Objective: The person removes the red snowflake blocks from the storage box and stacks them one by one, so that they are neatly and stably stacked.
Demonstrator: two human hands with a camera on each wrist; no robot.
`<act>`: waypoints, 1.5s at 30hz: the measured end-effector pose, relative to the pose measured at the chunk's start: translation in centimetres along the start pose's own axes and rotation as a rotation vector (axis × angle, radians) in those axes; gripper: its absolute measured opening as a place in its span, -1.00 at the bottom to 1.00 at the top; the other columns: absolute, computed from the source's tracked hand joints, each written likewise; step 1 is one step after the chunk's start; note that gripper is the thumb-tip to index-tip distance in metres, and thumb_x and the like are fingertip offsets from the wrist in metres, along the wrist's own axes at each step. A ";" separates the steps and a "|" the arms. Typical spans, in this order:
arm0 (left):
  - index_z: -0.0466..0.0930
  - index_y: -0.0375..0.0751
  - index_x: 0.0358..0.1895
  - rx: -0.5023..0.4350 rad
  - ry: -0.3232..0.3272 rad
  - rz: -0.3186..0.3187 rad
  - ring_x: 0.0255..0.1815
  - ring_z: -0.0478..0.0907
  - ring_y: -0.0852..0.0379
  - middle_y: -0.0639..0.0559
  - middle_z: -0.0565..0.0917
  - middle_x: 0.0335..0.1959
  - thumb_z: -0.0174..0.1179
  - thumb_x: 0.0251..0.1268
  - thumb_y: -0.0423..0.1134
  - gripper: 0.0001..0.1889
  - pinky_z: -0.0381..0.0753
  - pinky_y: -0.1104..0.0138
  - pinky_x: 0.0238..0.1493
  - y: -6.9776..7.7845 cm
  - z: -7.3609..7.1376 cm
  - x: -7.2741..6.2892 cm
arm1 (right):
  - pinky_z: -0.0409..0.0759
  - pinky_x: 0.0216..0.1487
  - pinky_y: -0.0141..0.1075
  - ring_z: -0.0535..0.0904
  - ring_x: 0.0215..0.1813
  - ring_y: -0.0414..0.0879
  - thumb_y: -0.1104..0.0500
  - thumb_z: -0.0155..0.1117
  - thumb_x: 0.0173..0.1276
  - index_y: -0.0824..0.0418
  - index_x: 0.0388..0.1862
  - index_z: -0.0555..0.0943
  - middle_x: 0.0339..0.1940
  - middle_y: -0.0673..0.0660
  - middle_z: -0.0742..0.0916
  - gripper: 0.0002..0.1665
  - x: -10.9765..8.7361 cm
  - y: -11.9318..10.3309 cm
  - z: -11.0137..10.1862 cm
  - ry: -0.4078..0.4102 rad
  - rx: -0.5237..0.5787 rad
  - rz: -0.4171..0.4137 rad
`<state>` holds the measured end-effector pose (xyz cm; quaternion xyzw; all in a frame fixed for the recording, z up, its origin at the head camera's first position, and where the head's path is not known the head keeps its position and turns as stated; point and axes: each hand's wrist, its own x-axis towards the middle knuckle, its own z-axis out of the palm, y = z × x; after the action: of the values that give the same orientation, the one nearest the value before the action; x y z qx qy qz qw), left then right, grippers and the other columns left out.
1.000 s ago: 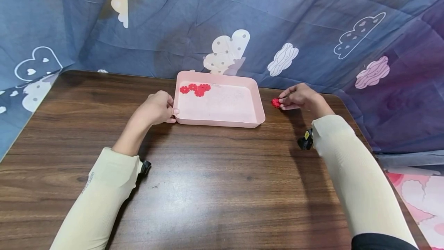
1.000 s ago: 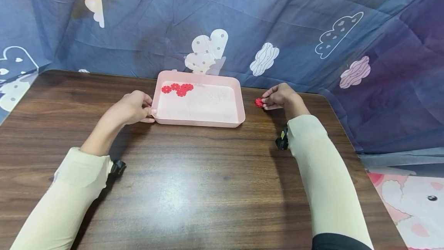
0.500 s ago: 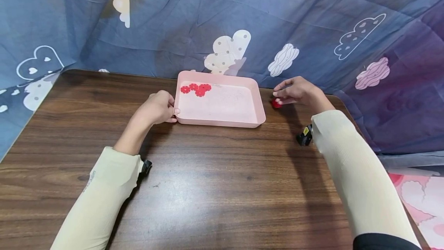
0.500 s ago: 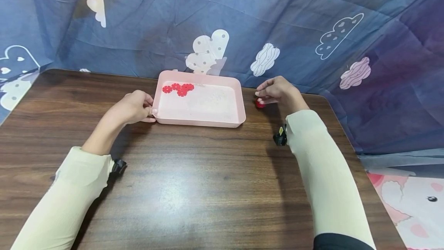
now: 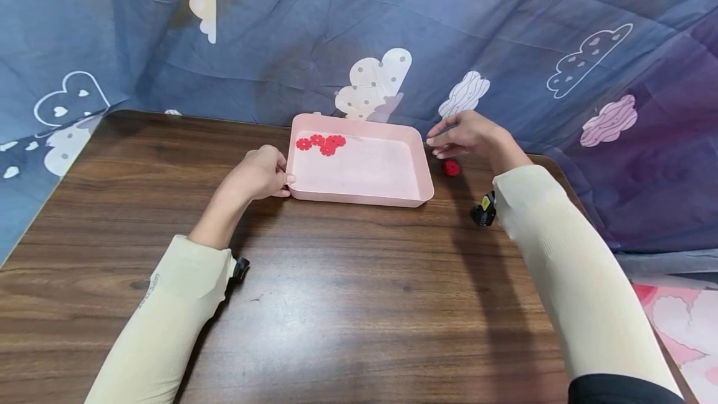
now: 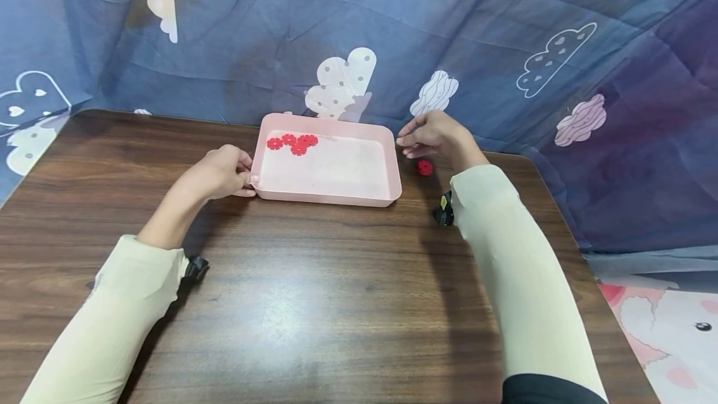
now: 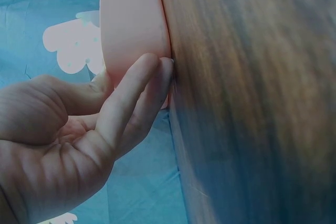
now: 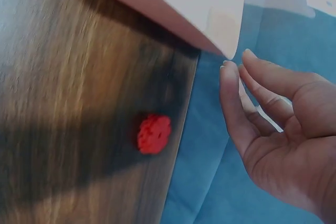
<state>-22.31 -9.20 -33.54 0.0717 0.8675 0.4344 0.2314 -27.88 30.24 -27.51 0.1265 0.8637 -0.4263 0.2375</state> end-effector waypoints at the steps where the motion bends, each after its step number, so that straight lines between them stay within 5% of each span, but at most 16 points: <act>1: 0.56 -0.64 0.13 0.000 0.000 -0.002 -0.37 0.71 0.21 -0.37 0.63 0.01 0.17 0.57 -0.47 -0.74 0.92 0.37 -0.09 0.0 0.0 0.0 | 0.92 -0.08 -0.31 0.78 -0.35 -0.21 0.30 0.38 0.54 0.44 0.39 0.48 -0.32 0.04 0.82 -0.47 0.1 -0.3 0.2 -0.003 -0.011 -0.001; 10: 0.55 -0.62 0.14 0.013 -0.009 -0.015 -0.40 0.72 0.23 -0.37 0.61 0.01 0.18 0.56 -0.44 -0.74 0.92 0.36 -0.09 -0.6 -0.2 -0.1 | 0.91 -0.24 -0.35 0.78 -0.38 -0.19 0.39 0.28 0.56 0.49 0.42 0.46 -0.40 0.08 0.80 -0.49 0.9 -2.7 2.5 -0.036 -0.037 -0.023; 18: 0.56 -0.61 0.12 0.011 -0.003 -0.025 -0.41 0.70 0.22 -0.36 0.61 0.00 0.19 0.55 -0.46 -0.76 0.92 0.37 -0.11 -0.8 0.1 0.0 | 0.93 -0.10 -0.30 0.80 -0.37 -0.20 0.34 0.37 0.52 0.45 0.37 0.53 -0.45 0.04 0.82 -0.50 1.3 -4.7 4.4 -0.042 -0.055 -0.030; 26: 0.55 -0.62 0.14 0.001 0.007 -0.015 -0.33 0.70 0.18 -0.36 0.63 -0.02 0.15 0.56 -0.48 -0.74 0.91 0.40 -0.10 -0.9 0.4 0.3 | 0.92 -0.14 -0.32 0.83 -0.31 -0.18 0.34 0.37 0.53 0.44 0.33 0.55 -0.27 0.05 0.82 -0.54 1.8 -7.0 6.2 -0.071 -0.124 -0.068; 34: 0.58 -0.55 0.05 0.041 0.018 -0.026 -0.41 0.70 0.20 -0.34 0.66 -0.05 0.24 0.55 -0.42 -0.79 0.90 0.40 -0.12 -0.6 0.1 0.2 | 0.90 0.09 -0.18 0.83 -0.32 -0.13 0.42 0.31 0.52 0.53 0.30 0.54 -0.33 0.12 0.83 -0.58 3.1 -9.2 9.7 -0.143 -0.106 -0.116; 45: 0.60 -0.54 0.03 0.038 0.019 -0.032 -0.33 0.68 0.15 -0.34 0.63 0.00 0.22 0.56 -0.42 -0.81 0.91 0.38 -0.07 -0.4 -0.1 0.4 | 0.83 0.25 -0.07 0.82 -0.25 -0.09 0.38 0.45 0.43 0.44 0.14 0.65 -0.26 0.15 0.85 -0.66 4.8 -11.0 13.6 -0.140 -0.198 -0.133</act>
<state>-22.62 -9.38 -33.96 0.0580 0.8788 0.4149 0.2286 -32.49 12.82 -29.71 0.0147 0.8892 -0.3617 0.2798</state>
